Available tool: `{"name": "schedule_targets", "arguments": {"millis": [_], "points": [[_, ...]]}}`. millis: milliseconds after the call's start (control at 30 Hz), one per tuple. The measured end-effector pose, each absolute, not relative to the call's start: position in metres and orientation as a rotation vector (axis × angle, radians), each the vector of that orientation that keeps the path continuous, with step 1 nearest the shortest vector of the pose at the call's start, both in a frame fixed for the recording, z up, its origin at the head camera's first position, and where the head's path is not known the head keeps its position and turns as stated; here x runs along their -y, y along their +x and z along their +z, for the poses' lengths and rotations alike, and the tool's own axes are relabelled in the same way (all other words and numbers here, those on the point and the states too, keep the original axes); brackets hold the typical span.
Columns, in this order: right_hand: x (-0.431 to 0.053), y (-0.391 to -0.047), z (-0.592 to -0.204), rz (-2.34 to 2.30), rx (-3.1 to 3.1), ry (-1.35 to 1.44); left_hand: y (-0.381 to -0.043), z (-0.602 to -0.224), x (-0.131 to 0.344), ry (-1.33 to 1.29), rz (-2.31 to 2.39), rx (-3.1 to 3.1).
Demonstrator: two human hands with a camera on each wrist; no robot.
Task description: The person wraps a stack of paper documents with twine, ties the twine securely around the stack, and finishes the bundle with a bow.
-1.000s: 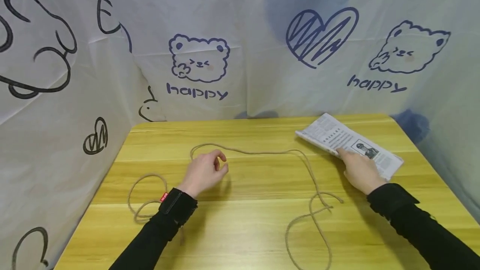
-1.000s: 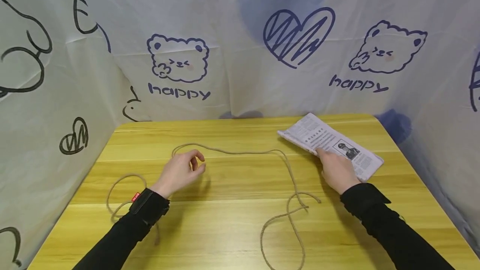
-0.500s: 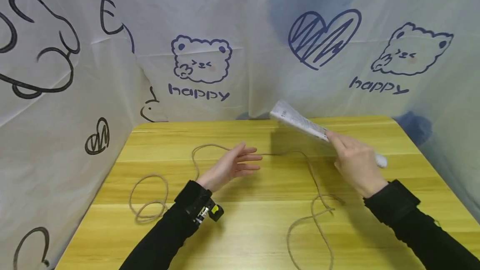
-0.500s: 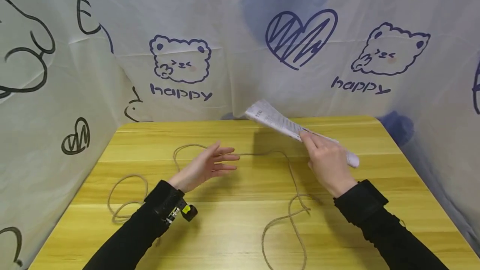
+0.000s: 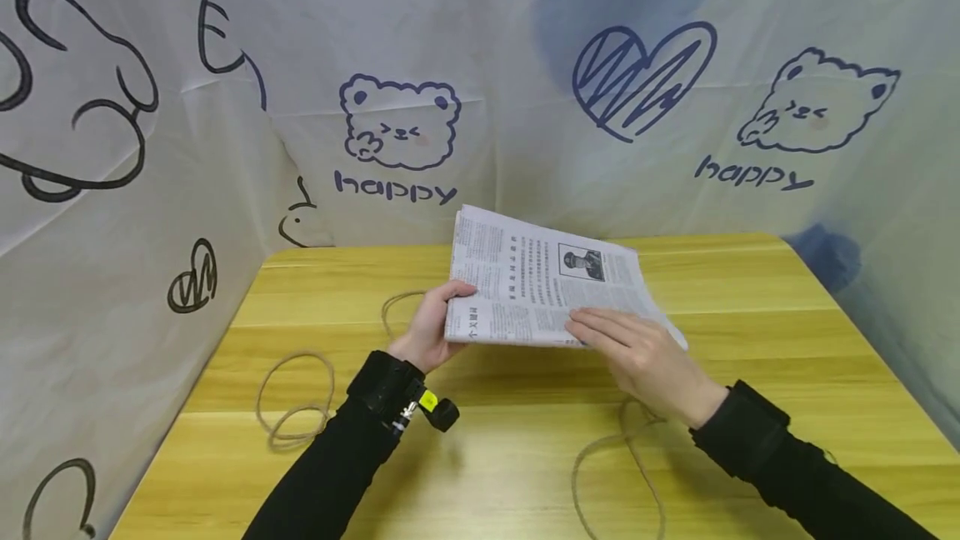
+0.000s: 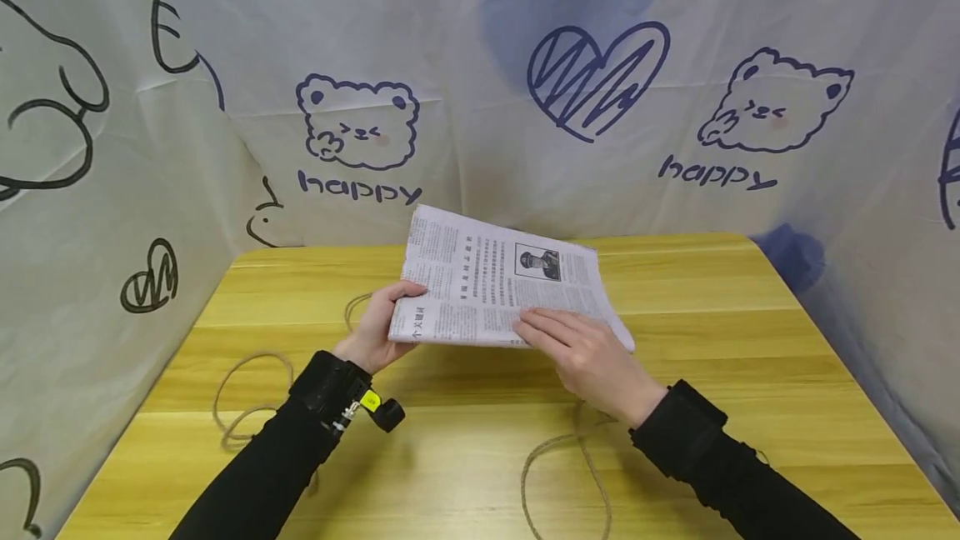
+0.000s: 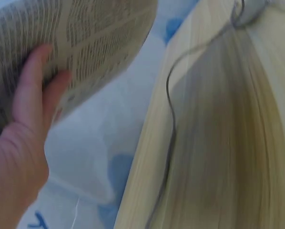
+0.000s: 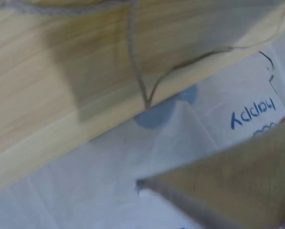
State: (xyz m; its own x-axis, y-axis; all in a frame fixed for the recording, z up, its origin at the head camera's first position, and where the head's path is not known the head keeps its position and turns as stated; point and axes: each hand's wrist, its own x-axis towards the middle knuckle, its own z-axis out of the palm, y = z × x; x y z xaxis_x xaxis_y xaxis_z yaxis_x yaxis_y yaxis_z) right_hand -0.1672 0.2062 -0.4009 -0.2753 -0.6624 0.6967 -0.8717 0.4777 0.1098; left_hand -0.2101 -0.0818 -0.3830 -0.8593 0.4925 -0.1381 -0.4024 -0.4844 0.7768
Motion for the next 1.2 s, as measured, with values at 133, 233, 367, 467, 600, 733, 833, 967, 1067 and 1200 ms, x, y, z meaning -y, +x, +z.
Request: {"name": "schedule_targets", "arguments": {"millis": [133, 233, 367, 467, 600, 733, 833, 967, 1067, 1200], "points": [[-0.212, -0.172, -0.391, 0.579, 2.160, 1.220, -0.210, -0.387, 0.104, 0.224, 2.289, -1.273], [-0.220, -0.182, -0.379, 0.695, 2.242, 1.068, -0.208, -0.388, 0.122, 0.308, 2.253, -1.272], [-0.232, -0.193, -0.367, 0.810, 2.440, 0.890, -0.204, -0.388, 0.140, 0.450, 2.182, -1.160], [-0.234, -0.199, -0.362, 0.935, 2.638, 0.872, -0.202, -0.387, 0.146, 0.557, 2.106, -1.057], [-0.227, -0.201, -0.366, 1.346, 2.847, 1.043, -0.200, -0.387, 0.148, 0.636, 1.993, -0.968], [-0.218, -0.197, -0.379, 1.964, 2.845, 1.213, -0.199, -0.389, 0.146, 0.615, 1.941, -0.919], [-0.216, -0.192, -0.390, 2.268, 2.744, 1.178, -0.198, -0.394, 0.147, 0.564, 2.004, -0.911], [-0.214, -0.187, -0.402, 2.482, 2.632, 0.923, -0.196, -0.409, 0.154, 0.523, 2.104, -0.917], [-0.207, -0.183, -0.409, 2.615, 2.540, 0.665, -0.192, -0.418, 0.158, 0.528, 2.071, -0.985], [-0.191, -0.181, -0.415, 2.705, 2.423, 0.392, -0.186, -0.419, 0.149, 0.463, 1.980, -1.318]]}}
